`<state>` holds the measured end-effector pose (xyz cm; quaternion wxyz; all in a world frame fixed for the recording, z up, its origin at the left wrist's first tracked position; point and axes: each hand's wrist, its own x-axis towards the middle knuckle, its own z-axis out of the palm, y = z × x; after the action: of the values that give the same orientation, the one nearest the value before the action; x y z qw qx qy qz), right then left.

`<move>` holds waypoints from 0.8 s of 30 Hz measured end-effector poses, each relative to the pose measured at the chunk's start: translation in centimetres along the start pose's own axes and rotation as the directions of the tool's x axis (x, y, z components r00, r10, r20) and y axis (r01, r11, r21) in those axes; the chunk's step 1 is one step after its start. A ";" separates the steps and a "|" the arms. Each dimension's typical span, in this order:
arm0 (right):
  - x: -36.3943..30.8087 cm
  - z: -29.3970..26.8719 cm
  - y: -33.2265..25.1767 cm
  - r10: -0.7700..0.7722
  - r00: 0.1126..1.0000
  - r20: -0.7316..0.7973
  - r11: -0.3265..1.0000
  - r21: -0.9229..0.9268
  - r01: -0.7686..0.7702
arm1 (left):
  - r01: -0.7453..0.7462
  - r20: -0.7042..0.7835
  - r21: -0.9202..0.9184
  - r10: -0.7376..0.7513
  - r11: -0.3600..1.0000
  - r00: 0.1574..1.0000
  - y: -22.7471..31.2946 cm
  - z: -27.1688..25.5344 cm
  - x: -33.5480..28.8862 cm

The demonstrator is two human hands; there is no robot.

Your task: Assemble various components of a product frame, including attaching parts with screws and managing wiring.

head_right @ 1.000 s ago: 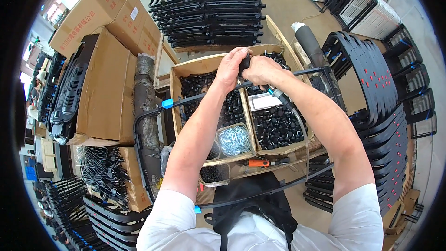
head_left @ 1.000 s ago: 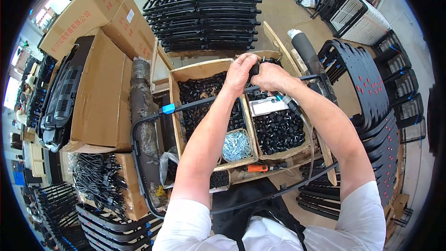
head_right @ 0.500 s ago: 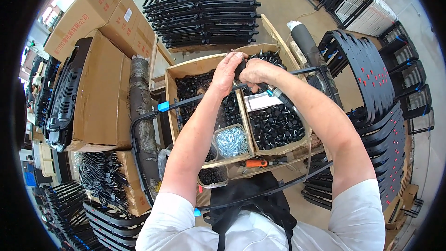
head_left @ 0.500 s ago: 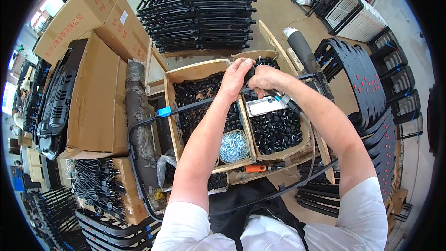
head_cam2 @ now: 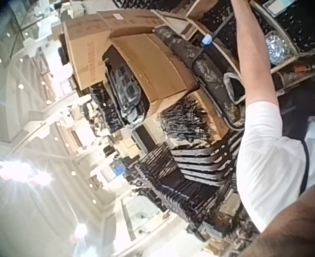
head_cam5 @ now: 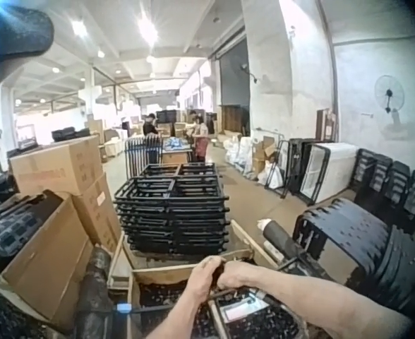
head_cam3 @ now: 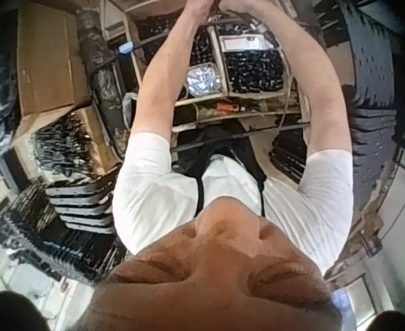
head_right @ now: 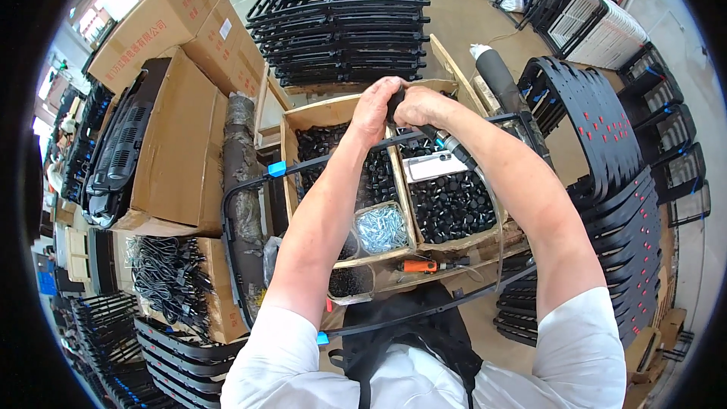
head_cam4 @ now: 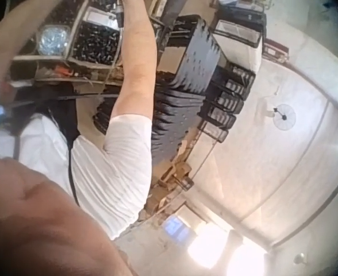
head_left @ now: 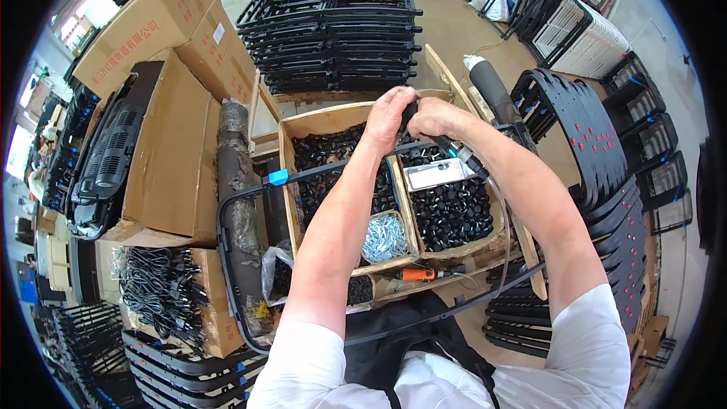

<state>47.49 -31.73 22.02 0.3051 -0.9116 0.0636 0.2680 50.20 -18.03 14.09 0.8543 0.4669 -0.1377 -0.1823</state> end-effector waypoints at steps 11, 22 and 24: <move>-30.0 7.5 6.8 0.112 0.991 -0.073 0.936 -0.328 -0.130 | 0.285 0.404 -0.056 -0.240 0.957 0.883 -3.5 13.4 -23.5; -38.2 16.2 11.9 0.178 0.982 -0.058 0.966 -0.181 -0.186 | 0.439 0.444 -0.080 -0.362 0.895 0.820 -8.9 15.6 -33.8; -38.8 16.6 12.8 0.127 0.989 -0.077 0.975 -0.175 -0.138 | 0.424 0.427 -0.071 -0.357 0.903 0.831 -9.0 16.0 -34.6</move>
<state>3.53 -34.08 24.62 0.2008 -0.9374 0.1097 0.2625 11.11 -19.20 12.63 0.7868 0.3657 -0.1972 -0.4564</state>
